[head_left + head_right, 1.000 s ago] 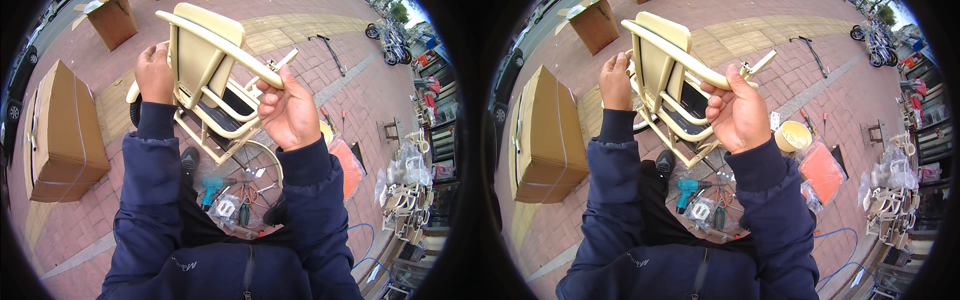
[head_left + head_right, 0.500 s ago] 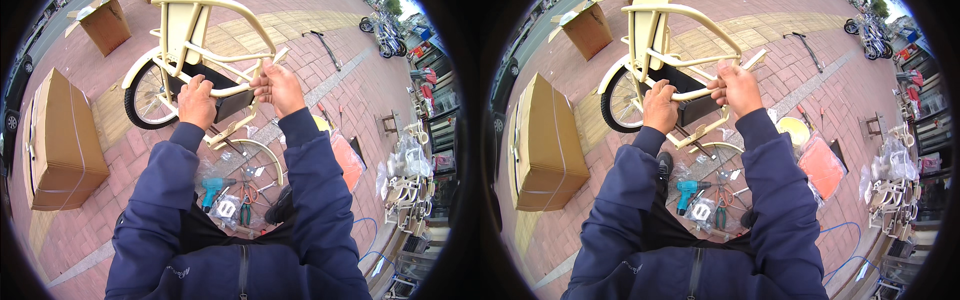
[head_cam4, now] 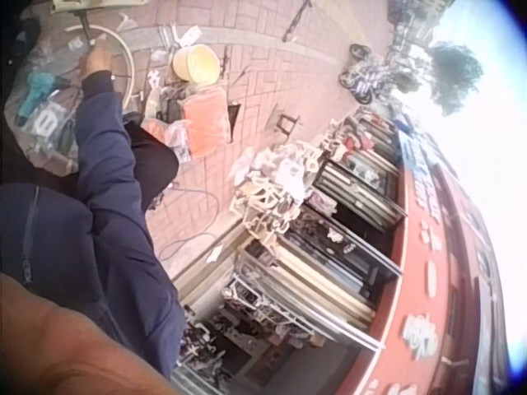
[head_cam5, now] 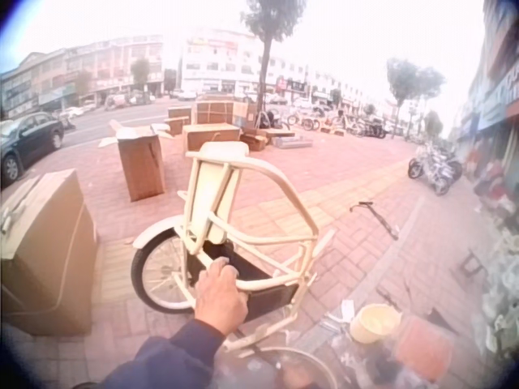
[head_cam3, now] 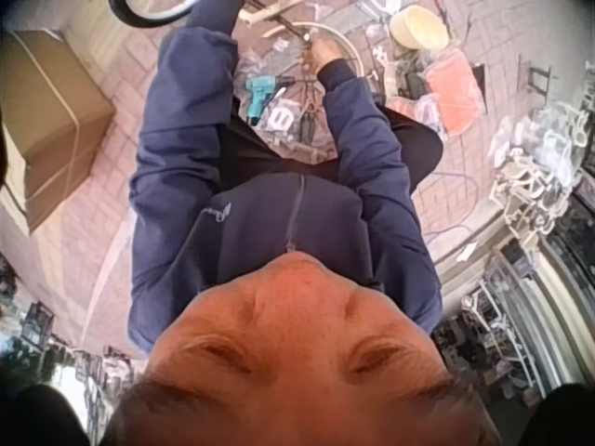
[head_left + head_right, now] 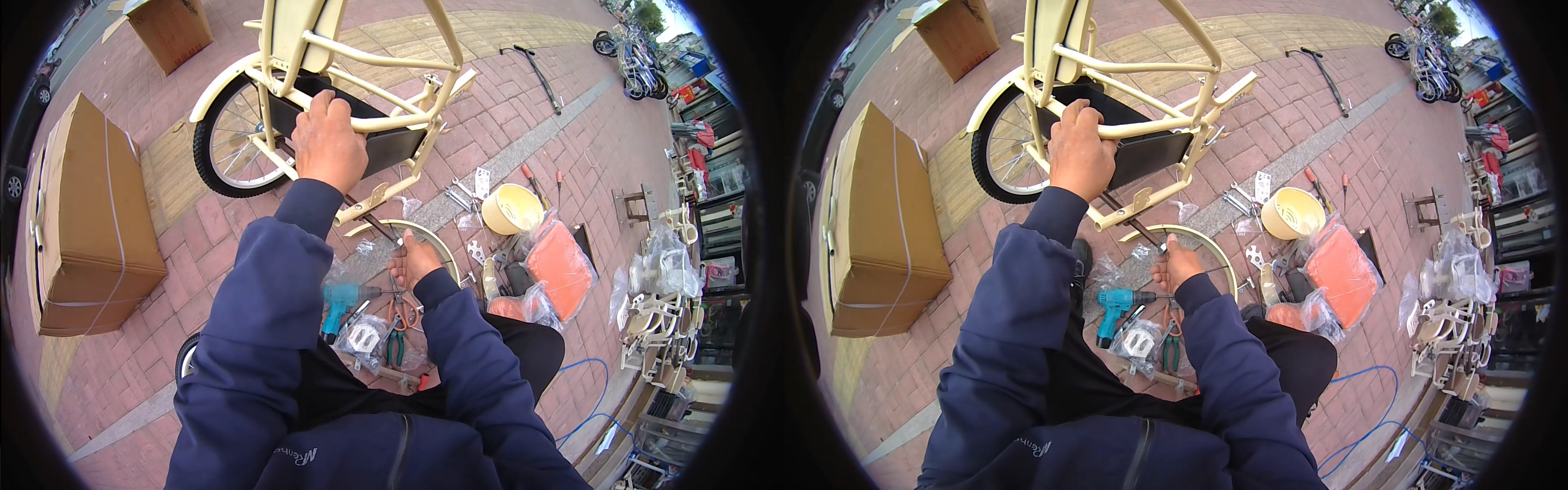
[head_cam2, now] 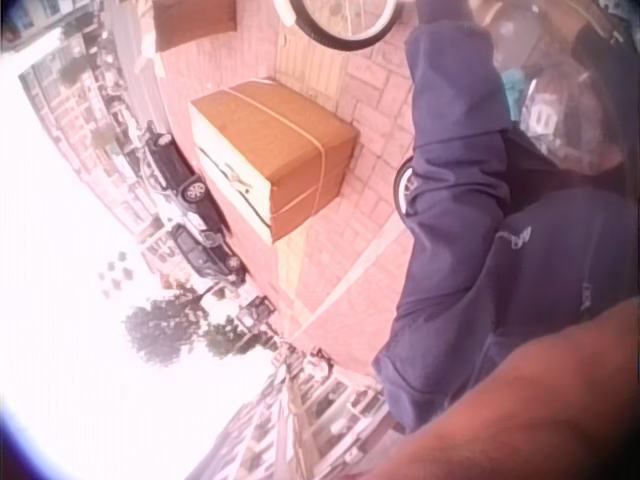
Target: The person assembles a rickshaw by attaching the seat, wheel, and mudguard. They use a cordless drill and wrench to secure components, then install the wheel and attach the mudguard to the frame.
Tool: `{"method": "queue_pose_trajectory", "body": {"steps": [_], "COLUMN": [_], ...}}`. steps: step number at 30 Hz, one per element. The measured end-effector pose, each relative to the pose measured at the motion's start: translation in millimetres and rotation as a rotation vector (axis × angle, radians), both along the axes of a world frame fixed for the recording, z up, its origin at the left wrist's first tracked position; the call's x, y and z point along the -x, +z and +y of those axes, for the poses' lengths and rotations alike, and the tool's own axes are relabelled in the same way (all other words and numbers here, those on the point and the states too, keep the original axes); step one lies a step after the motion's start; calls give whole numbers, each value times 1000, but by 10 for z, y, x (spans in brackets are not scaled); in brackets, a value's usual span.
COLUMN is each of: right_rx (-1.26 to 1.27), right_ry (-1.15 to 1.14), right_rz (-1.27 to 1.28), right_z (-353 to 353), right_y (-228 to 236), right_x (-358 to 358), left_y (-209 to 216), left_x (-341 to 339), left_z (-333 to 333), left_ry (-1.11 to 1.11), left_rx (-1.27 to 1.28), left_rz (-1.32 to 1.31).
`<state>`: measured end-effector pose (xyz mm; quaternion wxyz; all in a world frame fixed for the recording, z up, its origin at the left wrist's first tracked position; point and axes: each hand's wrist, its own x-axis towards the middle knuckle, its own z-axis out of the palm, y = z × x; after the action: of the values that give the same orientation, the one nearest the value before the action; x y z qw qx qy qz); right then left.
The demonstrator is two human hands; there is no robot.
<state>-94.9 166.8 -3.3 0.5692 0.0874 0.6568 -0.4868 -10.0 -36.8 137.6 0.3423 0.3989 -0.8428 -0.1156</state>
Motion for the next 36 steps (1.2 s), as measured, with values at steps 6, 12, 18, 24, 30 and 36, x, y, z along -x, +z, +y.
{"method": "queue_pose_trajectory", "body": {"steps": [6, 12, 18, 24, 30, 36], "right_rx": [210, 144, 50, 181, 188, 200], "right_ry": [-42, -4, 171, -150, 217, -236], "right_rz": [59, 485, 796, 7, 1222, 224], "right_z": [13, 2, 8, 34, 67, 22], "right_y": [-178, -146, -271, -277, -377, -229], "right_x": [-6, -119, -204, -110, -212, -181], "left_y": [11, 13, 5, 16, 12, 0], "left_x": [-11, 0, 0, -6, -3, -3], "left_z": [-7, -14, -24, -13, -19, -18], "left_ry": [-42, -46, -55, -56, -68, -67], "left_rx": [-30, -39, -58, -54, -66, -54], "left_rz": [37, 55, 55, 46, 62, 74]}}
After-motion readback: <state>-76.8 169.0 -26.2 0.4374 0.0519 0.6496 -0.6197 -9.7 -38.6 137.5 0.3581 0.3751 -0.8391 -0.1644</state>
